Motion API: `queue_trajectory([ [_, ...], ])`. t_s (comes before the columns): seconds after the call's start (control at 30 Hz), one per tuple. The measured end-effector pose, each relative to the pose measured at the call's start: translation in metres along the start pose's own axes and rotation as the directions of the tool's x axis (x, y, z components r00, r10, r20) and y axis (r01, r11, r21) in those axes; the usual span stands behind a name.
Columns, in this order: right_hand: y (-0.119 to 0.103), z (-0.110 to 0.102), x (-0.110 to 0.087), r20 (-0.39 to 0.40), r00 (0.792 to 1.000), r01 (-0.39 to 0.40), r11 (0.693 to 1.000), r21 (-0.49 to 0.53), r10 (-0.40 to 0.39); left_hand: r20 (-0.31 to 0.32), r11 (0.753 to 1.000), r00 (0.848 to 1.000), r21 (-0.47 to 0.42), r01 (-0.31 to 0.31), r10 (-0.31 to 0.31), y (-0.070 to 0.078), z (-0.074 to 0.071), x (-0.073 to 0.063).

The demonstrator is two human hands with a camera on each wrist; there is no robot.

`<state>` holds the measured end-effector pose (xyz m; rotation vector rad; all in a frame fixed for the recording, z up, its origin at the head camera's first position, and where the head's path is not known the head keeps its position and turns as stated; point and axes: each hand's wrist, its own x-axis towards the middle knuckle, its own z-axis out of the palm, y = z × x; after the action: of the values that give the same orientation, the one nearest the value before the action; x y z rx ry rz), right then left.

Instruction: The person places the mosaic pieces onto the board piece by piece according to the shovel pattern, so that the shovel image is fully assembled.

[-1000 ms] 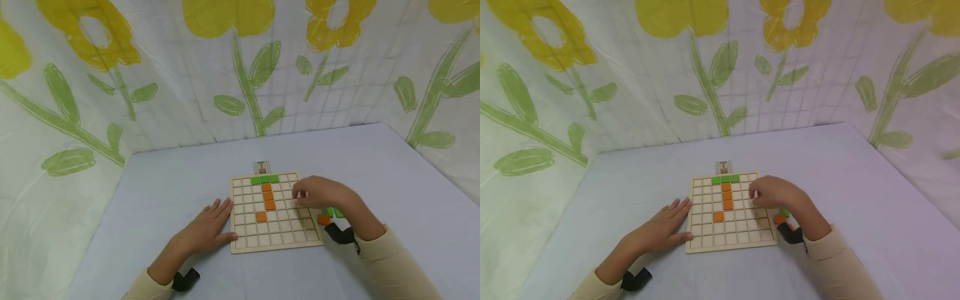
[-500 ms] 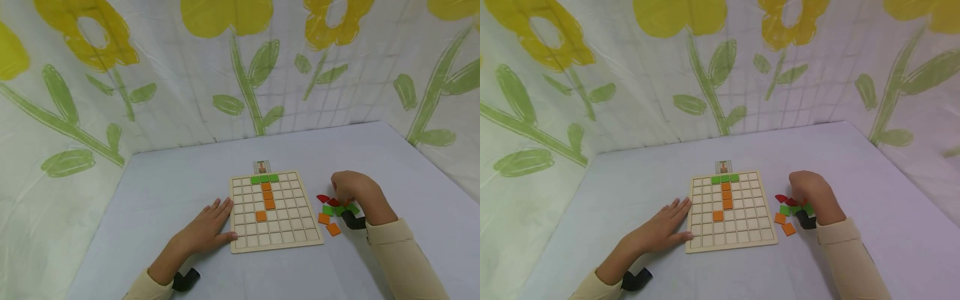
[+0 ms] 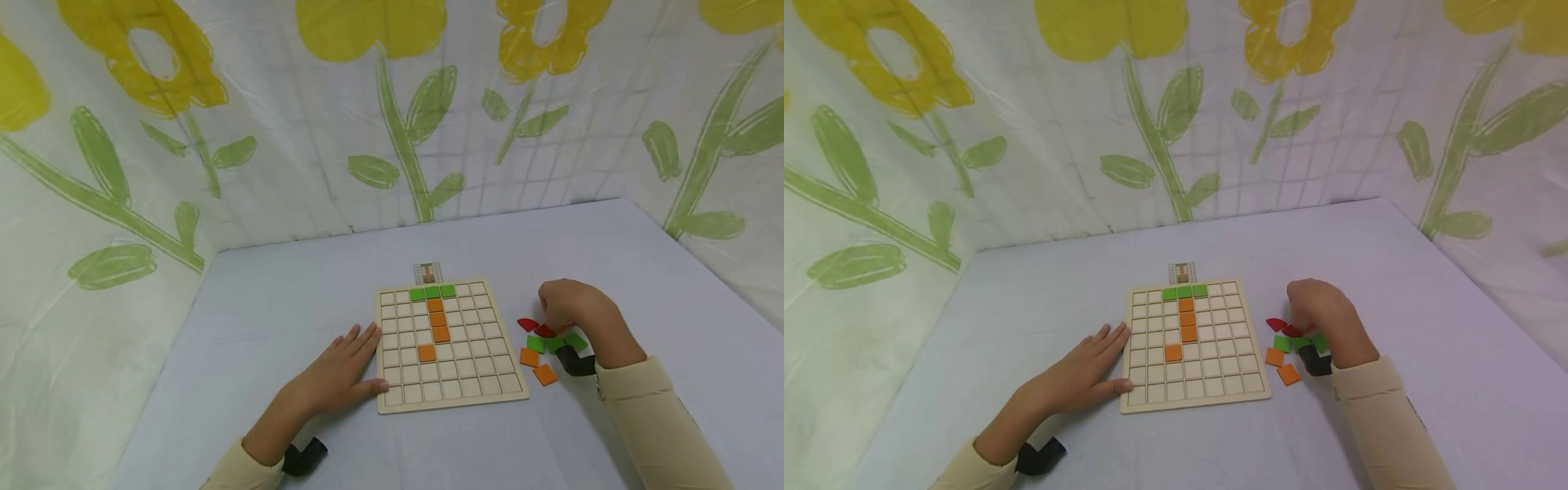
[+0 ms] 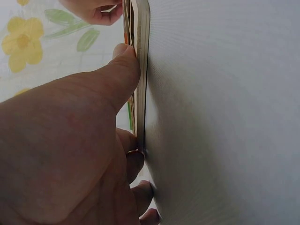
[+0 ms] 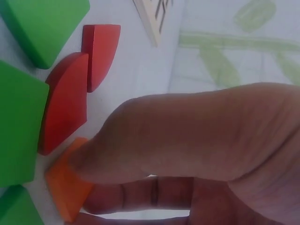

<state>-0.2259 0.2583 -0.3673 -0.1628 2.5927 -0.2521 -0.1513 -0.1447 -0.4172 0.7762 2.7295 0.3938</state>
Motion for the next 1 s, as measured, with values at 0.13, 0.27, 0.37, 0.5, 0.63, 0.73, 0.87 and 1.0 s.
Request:
queue_trajectory([
  [0.13,0.001,0.0,-0.001,-0.01,1.0,0.01,1.0,0.0,-0.01,-0.001,1.0,1.0,0.005,-0.003,0.003,0.0,0.0,0.0],
  [0.27,-0.001,-0.002,-0.002,-0.02,1.0,-0.004,1.0,0.006,0.004,-0.002,1.0,1.0,0.018,-0.004,0.004,-0.001,0.0,0.001],
  [0.37,-0.001,-0.003,-0.001,-0.032,0.999,0.003,1.0,0.009,-0.002,0.001,1.0,1.0,0.029,0.001,-0.001,-0.001,0.001,0.001],
  [0.5,0.0,-0.004,-0.001,-0.054,0.998,0.044,0.999,0.012,-0.043,0.0,1.0,1.0,0.03,0.001,-0.001,-0.002,0.001,0.001],
  [0.63,-0.001,-0.004,0.001,-0.048,0.996,0.076,0.997,0.022,-0.075,0.0,1.0,1.0,0.013,-0.001,0.001,-0.001,0.001,0.001],
  [0.73,-0.005,-0.004,0.001,-0.027,0.995,0.099,0.995,0.03,-0.098,0.003,1.0,1.0,0.006,0.001,-0.001,0.0,0.0,0.001],
  [0.87,-0.014,-0.004,-0.001,-0.013,0.988,0.155,0.987,0.041,-0.155,0.003,1.0,1.0,0.01,0.003,-0.003,0.001,-0.001,0.0],
  [1.0,-0.021,-0.003,-0.004,-0.027,0.972,0.235,0.97,0.058,-0.234,0.004,1.0,1.0,0.004,0.006,-0.006,0.002,-0.001,0.0],
])
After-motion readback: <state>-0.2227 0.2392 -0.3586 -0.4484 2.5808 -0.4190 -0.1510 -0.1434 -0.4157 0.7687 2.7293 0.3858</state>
